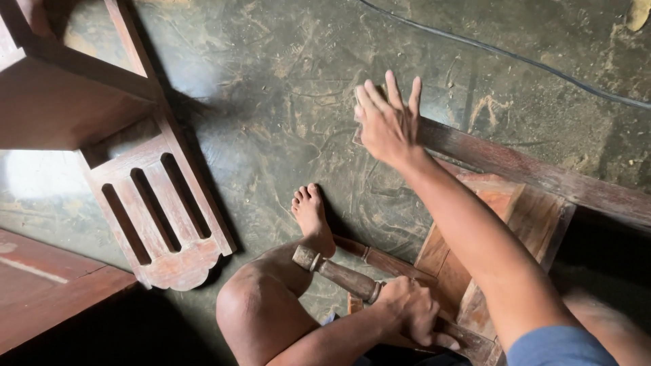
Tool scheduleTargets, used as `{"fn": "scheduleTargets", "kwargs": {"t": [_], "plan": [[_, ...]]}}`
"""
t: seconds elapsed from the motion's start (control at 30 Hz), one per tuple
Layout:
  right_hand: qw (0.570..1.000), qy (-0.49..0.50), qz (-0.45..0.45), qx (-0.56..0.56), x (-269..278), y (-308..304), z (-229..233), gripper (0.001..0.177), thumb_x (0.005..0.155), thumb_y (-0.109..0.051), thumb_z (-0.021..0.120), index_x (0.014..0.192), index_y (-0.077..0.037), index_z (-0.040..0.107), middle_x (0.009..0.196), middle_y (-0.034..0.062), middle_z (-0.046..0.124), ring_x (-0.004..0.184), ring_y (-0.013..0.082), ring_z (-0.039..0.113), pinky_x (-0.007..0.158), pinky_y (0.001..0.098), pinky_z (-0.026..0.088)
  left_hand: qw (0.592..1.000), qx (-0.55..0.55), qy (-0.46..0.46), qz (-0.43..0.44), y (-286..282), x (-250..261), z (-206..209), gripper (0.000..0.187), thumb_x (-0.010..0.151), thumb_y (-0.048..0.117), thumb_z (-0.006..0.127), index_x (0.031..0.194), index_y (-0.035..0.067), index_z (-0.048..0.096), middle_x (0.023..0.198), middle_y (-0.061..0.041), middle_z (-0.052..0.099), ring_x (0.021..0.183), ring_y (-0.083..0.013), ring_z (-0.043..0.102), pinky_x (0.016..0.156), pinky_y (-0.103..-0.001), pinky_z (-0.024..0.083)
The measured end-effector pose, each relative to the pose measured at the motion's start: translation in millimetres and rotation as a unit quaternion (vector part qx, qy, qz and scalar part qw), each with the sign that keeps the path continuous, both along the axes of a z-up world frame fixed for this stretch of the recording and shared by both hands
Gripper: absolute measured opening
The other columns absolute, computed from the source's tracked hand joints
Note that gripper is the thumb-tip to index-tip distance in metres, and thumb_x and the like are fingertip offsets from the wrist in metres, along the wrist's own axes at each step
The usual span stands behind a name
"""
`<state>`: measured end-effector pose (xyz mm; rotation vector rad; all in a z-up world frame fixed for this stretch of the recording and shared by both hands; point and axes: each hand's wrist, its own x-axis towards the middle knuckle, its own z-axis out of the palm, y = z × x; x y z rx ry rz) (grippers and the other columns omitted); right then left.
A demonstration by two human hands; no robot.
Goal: The person sands a wooden chair leg and then the frame of a wooden table using a sanding block. The person is sitting on the floor during the task.
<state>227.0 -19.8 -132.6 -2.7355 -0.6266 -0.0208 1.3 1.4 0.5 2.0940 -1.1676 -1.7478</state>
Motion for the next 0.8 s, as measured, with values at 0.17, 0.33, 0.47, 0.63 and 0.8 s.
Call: {"fn": "scheduleTargets", "kwargs": {"t": [0.17,0.33,0.47,0.63,0.8], "plan": [[0.999,-0.026,0.018,-0.037,-31.3,1.1,14.3,0.050,0.118,-0.033,0.038,0.161,-0.011,0.052,0.164,0.0095,0.055,0.160,0.0420,0.035,0.126,0.0758,-0.001,1.000,-0.003,-0.003,0.022,4.1,4.8,8.3,0.111,0.068,0.084,0.023,0.135,0.012,0.075,0.129,-0.017,0.077,0.117,-0.0399,0.074,0.091,-0.052,0.060],[0.999,-0.001,-0.018,-0.043,-1.4,8.1,-6.2,0.047,0.116,-0.034,0.041,0.156,-0.016,0.057,0.161,0.0086,0.058,0.160,0.0466,0.033,0.123,0.0781,-0.007,0.999,-0.018,-0.019,0.033,0.4,-6.8,-3.5,0.103,0.072,0.085,0.028,0.129,0.016,0.078,0.127,-0.013,0.078,0.116,-0.0367,0.074,0.092,-0.050,0.060],[0.998,-0.025,-0.034,-0.051,-27.7,16.4,12.4,0.050,0.116,-0.033,0.042,0.160,-0.012,0.052,0.166,0.0091,0.053,0.162,0.0422,0.029,0.127,0.0741,-0.005,1.000,0.008,0.001,0.013,2.3,5.5,6.1,0.105,0.070,0.085,0.027,0.124,0.012,0.080,0.123,-0.016,0.079,0.113,-0.0366,0.075,0.087,-0.047,0.061],[0.998,-0.033,-0.039,-0.028,-5.8,9.7,-4.6,0.045,0.115,-0.033,0.047,0.154,-0.015,0.060,0.160,0.0074,0.059,0.161,0.0433,0.032,0.123,0.0786,-0.004,1.000,-0.008,-0.013,0.017,2.7,1.3,2.2,0.103,0.073,0.085,0.028,0.128,0.014,0.079,0.127,-0.013,0.078,0.114,-0.0360,0.075,0.091,-0.050,0.060],[0.996,-0.055,-0.059,-0.036,-12.1,8.9,11.8,0.047,0.116,-0.031,0.044,0.154,-0.009,0.061,0.159,0.0107,0.061,0.157,0.0443,0.036,0.123,0.0772,0.003,0.999,-0.015,-0.025,0.019,4.2,2.9,2.9,0.095,0.075,0.083,0.033,0.121,0.018,0.083,0.127,-0.014,0.079,0.122,-0.0358,0.071,0.095,-0.047,0.057]]}}
